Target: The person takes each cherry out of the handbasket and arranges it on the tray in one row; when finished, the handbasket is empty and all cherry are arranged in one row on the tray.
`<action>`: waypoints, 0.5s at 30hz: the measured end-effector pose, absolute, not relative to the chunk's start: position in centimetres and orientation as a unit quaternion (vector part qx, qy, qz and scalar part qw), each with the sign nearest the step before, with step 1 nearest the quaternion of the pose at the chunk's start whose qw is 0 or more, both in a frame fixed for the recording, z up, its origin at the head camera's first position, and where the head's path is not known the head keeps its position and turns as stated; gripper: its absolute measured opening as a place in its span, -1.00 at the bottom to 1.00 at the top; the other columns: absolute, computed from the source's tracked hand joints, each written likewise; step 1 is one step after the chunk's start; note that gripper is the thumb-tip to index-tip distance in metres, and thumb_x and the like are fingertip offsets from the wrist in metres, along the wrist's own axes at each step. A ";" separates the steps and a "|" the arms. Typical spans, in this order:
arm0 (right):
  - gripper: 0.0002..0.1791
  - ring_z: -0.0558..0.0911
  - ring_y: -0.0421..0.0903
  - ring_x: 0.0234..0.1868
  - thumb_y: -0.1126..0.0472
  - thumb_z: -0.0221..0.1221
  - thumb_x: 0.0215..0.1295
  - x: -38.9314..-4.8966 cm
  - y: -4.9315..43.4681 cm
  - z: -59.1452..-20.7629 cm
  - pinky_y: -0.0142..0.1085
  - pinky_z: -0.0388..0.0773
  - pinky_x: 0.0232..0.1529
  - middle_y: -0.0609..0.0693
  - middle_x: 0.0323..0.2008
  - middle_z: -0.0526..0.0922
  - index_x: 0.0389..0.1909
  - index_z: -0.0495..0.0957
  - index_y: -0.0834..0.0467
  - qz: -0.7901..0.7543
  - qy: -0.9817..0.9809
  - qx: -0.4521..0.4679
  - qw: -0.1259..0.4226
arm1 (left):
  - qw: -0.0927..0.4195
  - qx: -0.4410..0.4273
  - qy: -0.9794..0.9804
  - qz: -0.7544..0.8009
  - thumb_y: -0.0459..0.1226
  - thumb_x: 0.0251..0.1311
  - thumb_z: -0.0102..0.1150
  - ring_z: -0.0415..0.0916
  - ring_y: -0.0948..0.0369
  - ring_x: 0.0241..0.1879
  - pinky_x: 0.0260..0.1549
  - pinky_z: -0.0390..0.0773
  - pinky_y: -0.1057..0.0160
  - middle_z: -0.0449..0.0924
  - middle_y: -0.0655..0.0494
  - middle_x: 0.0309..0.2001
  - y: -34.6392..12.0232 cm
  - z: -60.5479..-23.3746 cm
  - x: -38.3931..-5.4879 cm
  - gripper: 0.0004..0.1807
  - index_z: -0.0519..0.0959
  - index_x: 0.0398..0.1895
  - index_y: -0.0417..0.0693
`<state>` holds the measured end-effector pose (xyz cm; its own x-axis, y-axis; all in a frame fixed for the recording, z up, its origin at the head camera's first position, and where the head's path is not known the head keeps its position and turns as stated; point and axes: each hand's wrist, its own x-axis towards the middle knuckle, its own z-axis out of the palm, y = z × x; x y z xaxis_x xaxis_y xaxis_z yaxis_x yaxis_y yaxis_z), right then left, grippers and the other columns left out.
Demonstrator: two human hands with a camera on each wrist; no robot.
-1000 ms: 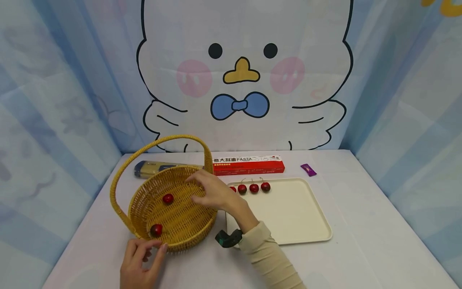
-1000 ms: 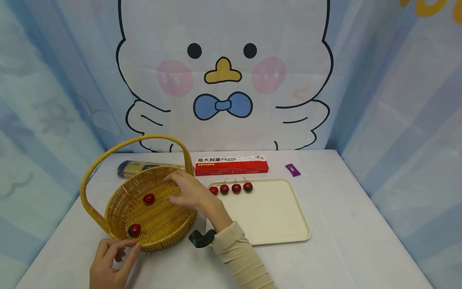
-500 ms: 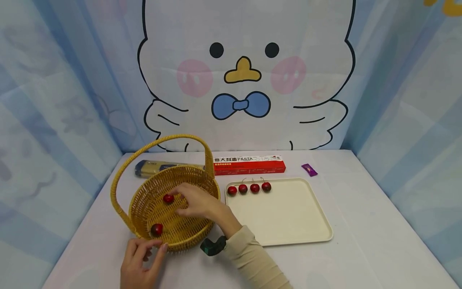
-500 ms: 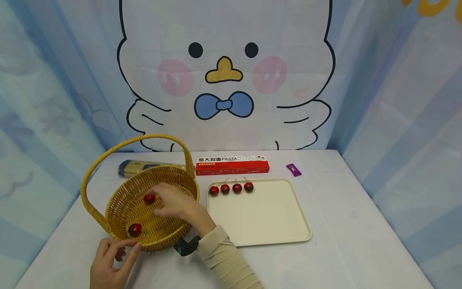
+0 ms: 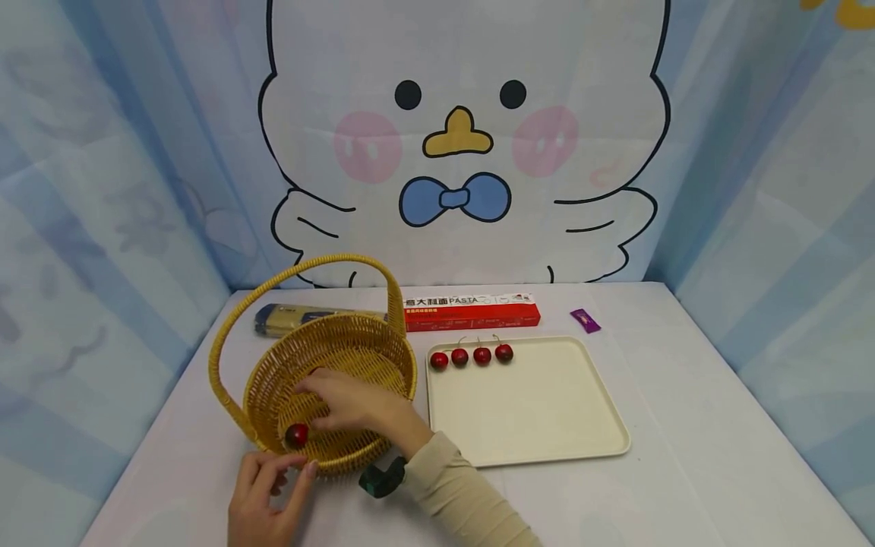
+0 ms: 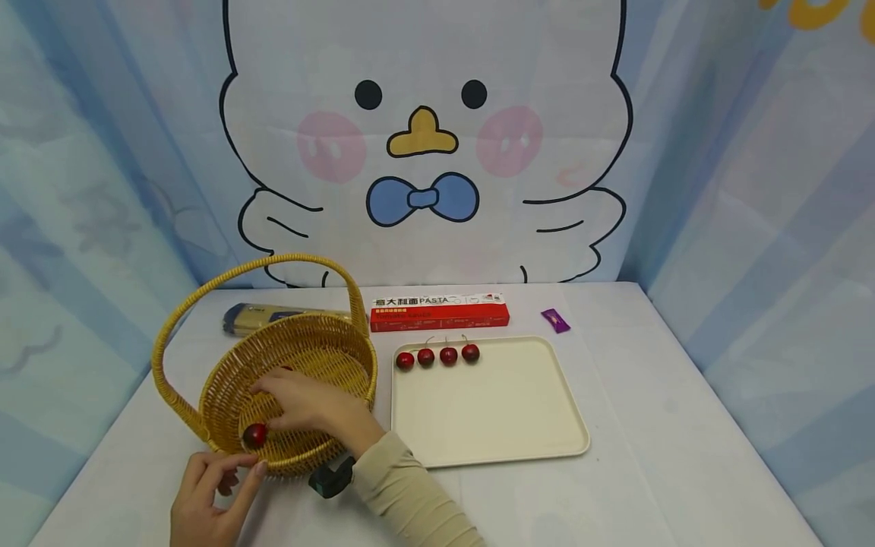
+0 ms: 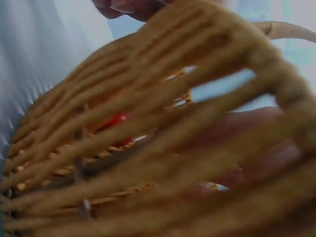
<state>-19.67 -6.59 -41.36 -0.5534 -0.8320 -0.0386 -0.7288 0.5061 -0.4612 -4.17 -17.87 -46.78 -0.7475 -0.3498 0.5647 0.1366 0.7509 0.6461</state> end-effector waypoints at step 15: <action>-0.46 0.42 -0.33 0.37 0.09 0.23 0.41 -19.4 -7.7 -41.9 -0.48 0.30 0.36 -0.23 0.37 0.45 0.38 0.42 -0.11 -0.135 0.828 -0.515 0.173 | 0.376 0.038 -0.861 -0.340 -0.53 -0.23 0.57 0.23 0.35 -0.48 -0.47 0.29 0.49 0.33 0.14 -0.40 -18.1 -47.0 -4.4 -0.71 0.66 -0.45 -0.11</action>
